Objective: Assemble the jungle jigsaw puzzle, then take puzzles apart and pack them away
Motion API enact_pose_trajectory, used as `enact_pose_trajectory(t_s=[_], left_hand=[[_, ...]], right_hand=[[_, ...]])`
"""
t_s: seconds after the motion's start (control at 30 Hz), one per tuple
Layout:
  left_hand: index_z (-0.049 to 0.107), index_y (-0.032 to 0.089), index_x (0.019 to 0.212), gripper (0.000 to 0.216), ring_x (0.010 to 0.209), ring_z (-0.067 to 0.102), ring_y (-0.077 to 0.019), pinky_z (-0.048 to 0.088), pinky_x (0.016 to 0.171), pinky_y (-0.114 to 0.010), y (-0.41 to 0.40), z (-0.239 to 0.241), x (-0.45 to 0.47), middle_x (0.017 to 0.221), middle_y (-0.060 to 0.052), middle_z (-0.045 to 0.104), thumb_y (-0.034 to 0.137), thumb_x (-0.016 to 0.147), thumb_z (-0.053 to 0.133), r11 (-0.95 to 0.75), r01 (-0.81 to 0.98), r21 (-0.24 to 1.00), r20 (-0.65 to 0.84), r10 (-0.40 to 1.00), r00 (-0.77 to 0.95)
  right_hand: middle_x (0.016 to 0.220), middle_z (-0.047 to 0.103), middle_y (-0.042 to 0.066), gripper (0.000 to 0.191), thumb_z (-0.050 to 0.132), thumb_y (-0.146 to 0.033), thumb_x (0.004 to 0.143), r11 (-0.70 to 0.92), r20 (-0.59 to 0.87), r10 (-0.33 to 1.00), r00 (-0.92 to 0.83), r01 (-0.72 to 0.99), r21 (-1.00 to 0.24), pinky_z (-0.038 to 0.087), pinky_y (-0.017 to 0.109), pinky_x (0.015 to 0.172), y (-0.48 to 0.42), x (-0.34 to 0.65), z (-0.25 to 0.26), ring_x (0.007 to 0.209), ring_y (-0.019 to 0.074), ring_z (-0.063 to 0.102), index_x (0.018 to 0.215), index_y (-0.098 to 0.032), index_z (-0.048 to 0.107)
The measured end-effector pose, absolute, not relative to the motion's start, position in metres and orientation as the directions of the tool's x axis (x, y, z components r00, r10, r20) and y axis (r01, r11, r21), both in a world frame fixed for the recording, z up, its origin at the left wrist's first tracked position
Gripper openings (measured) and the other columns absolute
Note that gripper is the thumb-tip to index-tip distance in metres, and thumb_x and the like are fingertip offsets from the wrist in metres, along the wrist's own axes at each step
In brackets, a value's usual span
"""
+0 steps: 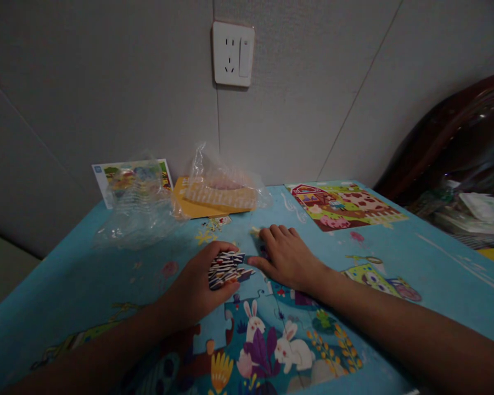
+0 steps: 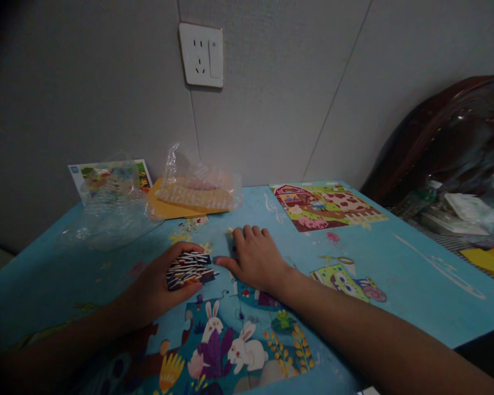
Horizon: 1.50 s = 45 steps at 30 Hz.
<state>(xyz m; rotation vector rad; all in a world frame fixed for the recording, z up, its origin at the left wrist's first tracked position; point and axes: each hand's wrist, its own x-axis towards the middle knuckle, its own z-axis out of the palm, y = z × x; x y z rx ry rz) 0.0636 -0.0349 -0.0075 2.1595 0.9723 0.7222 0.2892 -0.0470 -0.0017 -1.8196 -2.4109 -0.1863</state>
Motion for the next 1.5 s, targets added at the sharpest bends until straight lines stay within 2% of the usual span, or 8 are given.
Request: enact_pose_trajectory(t_s=[0.27,0.43,0.57,0.93,1.1,1.2,1.3,1.5], left_hand=[[0.051,0.023,0.112,0.041,0.095,0.066,-0.0214,0.053,0.086,-0.038,-0.035,-0.003,0.064,0.108,-0.004,0.067,0.020,0.074,0.066,-0.503,0.432,0.749,0.207,0.796,0.568],[0.050,0.024,0.113,0.041,0.098,0.066,-0.0214,0.053,0.088,-0.038,-0.035,-0.005,0.063,0.110,-0.004,0.066,0.020,0.075,0.066,-0.509,0.418,0.752,0.212,0.788,0.578],[0.050,0.024,0.113,0.040,0.099,0.066,-0.0222,0.052,0.089,-0.039,-0.035,-0.006,0.063,0.111,-0.005,0.067,0.021,0.076,0.066,-0.507,0.421,0.752,0.206,0.788,0.580],[0.050,0.025,0.115,0.043,0.096,0.067,-0.0213,0.054,0.085,-0.037,-0.033,-0.011,0.061,0.111,-0.004,0.067,0.023,0.076,0.066,-0.510,0.422,0.750,0.203,0.784,0.586],[0.049,0.025,0.119,0.047,0.099,0.066,-0.0225,0.054,0.087,-0.038,-0.033,-0.013,0.062,0.115,-0.005,0.067,0.023,0.076,0.066,-0.507,0.434,0.745,0.208,0.794,0.571],[0.050,0.025,0.117,0.044,0.098,0.067,-0.0225,0.054,0.087,-0.038,-0.034,-0.009,0.063,0.111,-0.005,0.068,0.022,0.075,0.066,-0.512,0.449,0.733,0.202,0.793,0.574],[0.052,0.024,0.114,0.042,0.097,0.067,-0.0229,0.054,0.087,-0.039,-0.034,-0.006,0.063,0.110,-0.005,0.068,0.022,0.074,0.066,-0.525,0.445,0.726,0.217,0.788,0.576],[0.053,0.025,0.114,0.041,0.103,0.065,-0.0238,0.052,0.092,-0.041,-0.034,-0.007,0.064,0.114,-0.005,0.066,0.021,0.075,0.066,-0.500,0.429,0.752,0.210,0.799,0.564]], right_hand=[[0.074,0.062,0.010,0.057,0.037,-0.060,0.094,0.270,0.250,0.937,-0.243,0.959,-0.080,0.035,0.031,0.064,-0.033,0.288,-0.005,0.070,0.0199,0.056,0.067,-0.016,0.063],[0.048,0.056,0.004,0.067,0.031,-0.063,0.095,0.148,0.183,0.979,-0.085,0.918,-0.368,0.029,0.028,0.054,-0.023,0.295,-0.002,0.048,0.0141,0.049,0.050,-0.019,0.054],[0.045,0.057,0.003,0.068,0.027,-0.066,0.095,0.074,0.210,0.975,0.073,0.783,-0.617,0.031,0.026,0.050,-0.016,0.301,-0.001,0.045,0.0139,0.053,0.049,-0.020,0.049],[0.034,0.039,-0.003,0.067,0.032,-0.076,0.086,0.189,0.317,0.854,0.412,0.321,-0.928,0.027,0.023,0.035,-0.005,0.316,0.009,0.031,0.0102,0.037,0.046,-0.023,0.043],[0.041,0.044,-0.002,0.064,0.020,-0.068,0.093,0.213,0.421,0.840,0.342,0.505,-0.837,0.030,0.024,0.040,-0.012,0.323,0.021,0.035,0.0110,0.041,0.054,-0.023,0.043],[0.054,0.057,0.003,0.057,0.033,-0.061,0.096,0.251,0.266,0.954,-0.141,0.860,-0.445,0.035,0.027,0.051,-0.032,0.313,0.022,0.048,0.0143,0.053,0.060,-0.020,0.052],[0.074,0.066,0.009,0.043,0.042,-0.053,0.095,0.273,0.115,0.957,-0.265,0.960,-0.067,0.037,0.031,0.056,-0.054,0.297,0.014,0.059,0.0194,0.058,0.079,-0.018,0.061],[0.090,0.063,0.012,0.040,0.036,-0.048,0.098,0.221,0.183,0.959,-0.216,0.975,-0.007,0.042,0.038,0.077,-0.079,0.293,-0.005,0.084,0.0256,0.055,0.091,-0.016,0.060]])
